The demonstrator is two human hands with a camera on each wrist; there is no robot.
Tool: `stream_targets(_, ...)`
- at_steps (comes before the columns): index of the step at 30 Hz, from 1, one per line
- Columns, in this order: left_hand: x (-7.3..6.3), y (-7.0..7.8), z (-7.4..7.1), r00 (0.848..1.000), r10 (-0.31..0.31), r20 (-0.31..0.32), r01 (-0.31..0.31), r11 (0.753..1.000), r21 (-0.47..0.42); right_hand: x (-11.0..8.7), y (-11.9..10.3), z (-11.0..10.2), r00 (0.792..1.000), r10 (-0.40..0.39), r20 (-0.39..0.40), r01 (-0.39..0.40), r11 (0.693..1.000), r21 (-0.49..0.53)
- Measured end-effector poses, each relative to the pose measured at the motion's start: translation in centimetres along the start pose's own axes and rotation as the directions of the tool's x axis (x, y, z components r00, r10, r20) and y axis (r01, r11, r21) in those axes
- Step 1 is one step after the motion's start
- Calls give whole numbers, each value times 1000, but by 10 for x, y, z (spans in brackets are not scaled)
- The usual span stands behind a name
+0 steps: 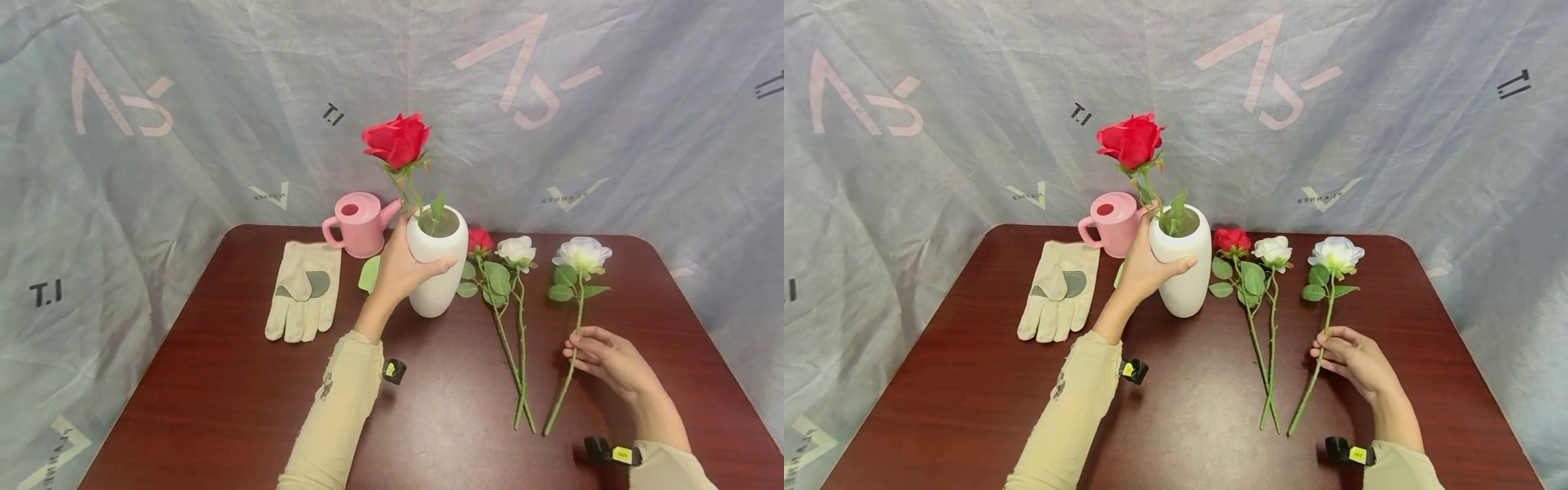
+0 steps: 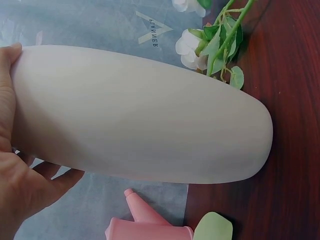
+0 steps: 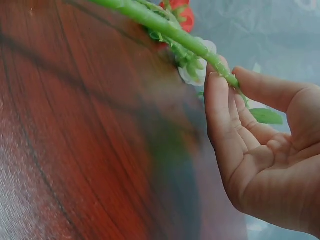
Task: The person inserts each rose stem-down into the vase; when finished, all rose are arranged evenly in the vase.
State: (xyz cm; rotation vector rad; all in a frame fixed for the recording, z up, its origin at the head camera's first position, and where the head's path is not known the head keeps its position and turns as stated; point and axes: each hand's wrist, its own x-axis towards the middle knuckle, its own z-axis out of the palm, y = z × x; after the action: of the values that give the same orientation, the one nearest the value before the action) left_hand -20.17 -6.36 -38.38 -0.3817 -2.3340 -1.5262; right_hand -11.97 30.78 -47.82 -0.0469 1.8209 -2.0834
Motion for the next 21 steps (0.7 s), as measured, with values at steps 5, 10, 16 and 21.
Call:
stream_targets(5,1,0,2,1000,1,9,-1,1000,-3,-3,-3,8,992,-83,-93,101,973,209)
stream_targets(10,1,-1,2,1000,4,3,-4,1000,-4,-2,-13,18,967,-160,-196,246,777,579)
stream_targets(16,2,-1,3,1000,17,4,-17,1000,-5,-3,-34,20,964,-183,-194,264,550,793)
stream_targets(21,2,0,3,1000,14,1,-14,1000,3,-6,-53,19,962,-137,-235,270,373,888)
